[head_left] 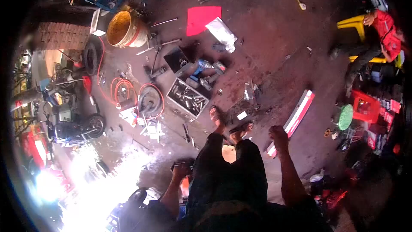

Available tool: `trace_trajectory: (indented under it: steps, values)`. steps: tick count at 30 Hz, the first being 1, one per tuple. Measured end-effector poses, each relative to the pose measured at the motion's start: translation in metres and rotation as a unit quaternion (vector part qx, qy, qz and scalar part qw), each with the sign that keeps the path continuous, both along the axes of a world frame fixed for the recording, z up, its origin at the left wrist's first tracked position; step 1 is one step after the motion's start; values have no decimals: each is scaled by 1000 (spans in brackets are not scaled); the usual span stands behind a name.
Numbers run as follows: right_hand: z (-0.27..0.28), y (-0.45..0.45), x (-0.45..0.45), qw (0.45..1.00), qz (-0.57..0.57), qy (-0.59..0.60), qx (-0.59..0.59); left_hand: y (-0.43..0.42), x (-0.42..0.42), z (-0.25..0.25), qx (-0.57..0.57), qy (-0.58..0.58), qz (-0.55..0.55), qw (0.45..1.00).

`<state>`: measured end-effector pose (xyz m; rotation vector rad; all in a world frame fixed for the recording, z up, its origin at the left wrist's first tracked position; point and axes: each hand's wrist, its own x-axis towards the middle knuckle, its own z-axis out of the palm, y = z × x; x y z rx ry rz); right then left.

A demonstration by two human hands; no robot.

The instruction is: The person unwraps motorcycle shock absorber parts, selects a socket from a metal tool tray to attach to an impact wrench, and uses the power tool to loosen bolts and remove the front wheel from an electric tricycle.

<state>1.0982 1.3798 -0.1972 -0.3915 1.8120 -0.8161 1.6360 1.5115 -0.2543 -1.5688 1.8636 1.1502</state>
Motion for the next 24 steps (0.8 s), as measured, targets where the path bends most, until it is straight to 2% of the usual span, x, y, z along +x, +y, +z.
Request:
trace_trajectory:
  steps: [2, 4, 5, 7, 9, 10, 12, 13, 14, 16, 17, 19, 21, 23, 24]
  values:
    - [19, -19, 14, 979, 153, 95, -99, 22, -13, 26, -26, 20, 21, 999]
    - [16, -23, 22, 922, 279, 201, -177, 29, -20, 45, -25, 28, 56, 998]
    - [17, -24, 25, 892, 325, 245, -195, 28, -24, 52, -23, 32, 67, 997]
    - [29, -23, 31, 868, 353, 267, -227, 20, -36, 58, -25, 41, 78, 996]
    - [94, -56, 45, 960, 267, 88, -4, -1, -57, 60, -30, 45, 85, 995]
    - [119, -70, 61, 987, 30, -103, -118, -12, -69, 61, -32, 46, 86, 995]
    - [128, -88, 64, 962, 119, -125, -213, -41, -105, 66, -35, 38, 87, 995]
    - [121, -96, 58, 949, 249, -70, -179, -55, -125, 67, -40, 38, 83, 995]
    - [115, -103, 52, 913, 376, -10, -159, -69, -143, 70, -45, 37, 85, 995]
    - [66, -108, 57, 887, 390, 40, -243, -100, -182, 76, -59, 36, 82, 994]
    - [23, -101, 63, 835, 435, 155, -299, -114, -202, 75, -70, 39, 78, 994]
    - [-24, -110, 70, 851, 498, 50, -158, -148, -245, 75, -92, 38, 69, 993]
    - [5, -135, 37, 807, 579, -25, -116, -182, -286, 74, -117, 37, 70, 990]
    - [63, -148, -10, 797, 594, 14, -108, -223, -321, 74, -136, 47, 52, 988]
    - [61, -155, -29, 809, 563, 56, -160, -240, -340, 74, -146, 48, 47, 987]
